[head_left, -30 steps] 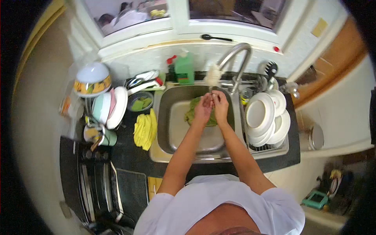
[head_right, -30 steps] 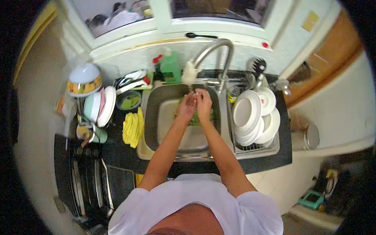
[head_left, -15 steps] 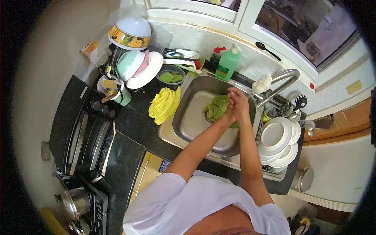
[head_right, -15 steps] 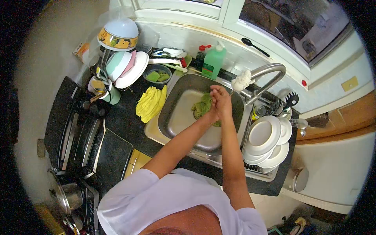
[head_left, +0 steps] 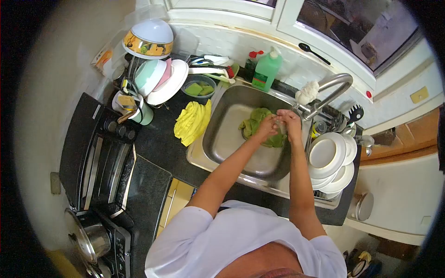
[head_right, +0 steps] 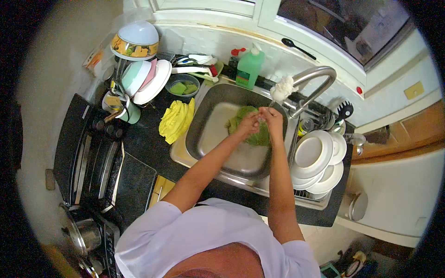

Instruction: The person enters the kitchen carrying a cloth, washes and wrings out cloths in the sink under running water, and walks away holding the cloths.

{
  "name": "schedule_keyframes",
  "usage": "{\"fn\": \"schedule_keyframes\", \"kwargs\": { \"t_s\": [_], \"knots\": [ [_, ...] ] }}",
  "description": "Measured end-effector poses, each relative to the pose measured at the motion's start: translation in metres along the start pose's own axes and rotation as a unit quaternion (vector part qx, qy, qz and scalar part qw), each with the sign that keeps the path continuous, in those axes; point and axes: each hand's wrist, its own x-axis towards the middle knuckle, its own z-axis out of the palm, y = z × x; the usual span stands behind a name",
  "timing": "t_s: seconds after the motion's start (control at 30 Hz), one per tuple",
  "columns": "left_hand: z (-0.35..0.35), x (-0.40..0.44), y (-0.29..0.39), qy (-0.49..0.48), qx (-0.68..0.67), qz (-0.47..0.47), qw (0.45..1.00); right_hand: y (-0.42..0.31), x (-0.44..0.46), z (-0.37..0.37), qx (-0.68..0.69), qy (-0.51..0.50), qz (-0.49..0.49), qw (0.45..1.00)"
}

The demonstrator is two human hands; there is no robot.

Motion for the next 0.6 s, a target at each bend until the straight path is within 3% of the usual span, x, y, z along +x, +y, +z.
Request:
{"fn": "schedule_keyframes", "kwargs": {
  "t_s": [0.13, 0.2, 0.3, 0.37, 0.43, 0.5, 0.6],
  "knots": [
    [-0.011, -0.057, 0.010, 0.064, 0.206, 0.040, 0.976, 0.051, 0.016, -0.010, -0.256, -0.047, 0.012, 0.965],
    [-0.042, -0.065, 0.003, 0.044, 0.335, 0.072, 0.938, 0.099, 0.027, -0.009, -0.387, -0.021, -0.062, 0.920],
    [-0.064, -0.097, 0.004, 0.088, 0.466, 0.045, 0.879, 0.113, 0.020, 0.010, -0.553, -0.005, -0.027, 0.833],
    [-0.091, -0.106, -0.012, 0.082, 0.473, 0.090, 0.872, 0.137, 0.018, 0.019, -0.586, -0.055, 0.017, 0.808],
    [-0.100, -0.121, -0.016, 0.090, 0.459, 0.111, 0.877, 0.214, 0.025, 0.022, -0.549, -0.150, 0.037, 0.821],
    [-0.086, -0.143, -0.005, 0.107, 0.420, 0.103, 0.895, 0.240, -0.005, 0.037, -0.606, -0.132, 0.011, 0.784],
    [-0.070, -0.160, 0.011, 0.103, 0.363, -0.008, 0.926, 0.289, -0.022, 0.055, -0.634, -0.214, 0.070, 0.740]
  ]
}}
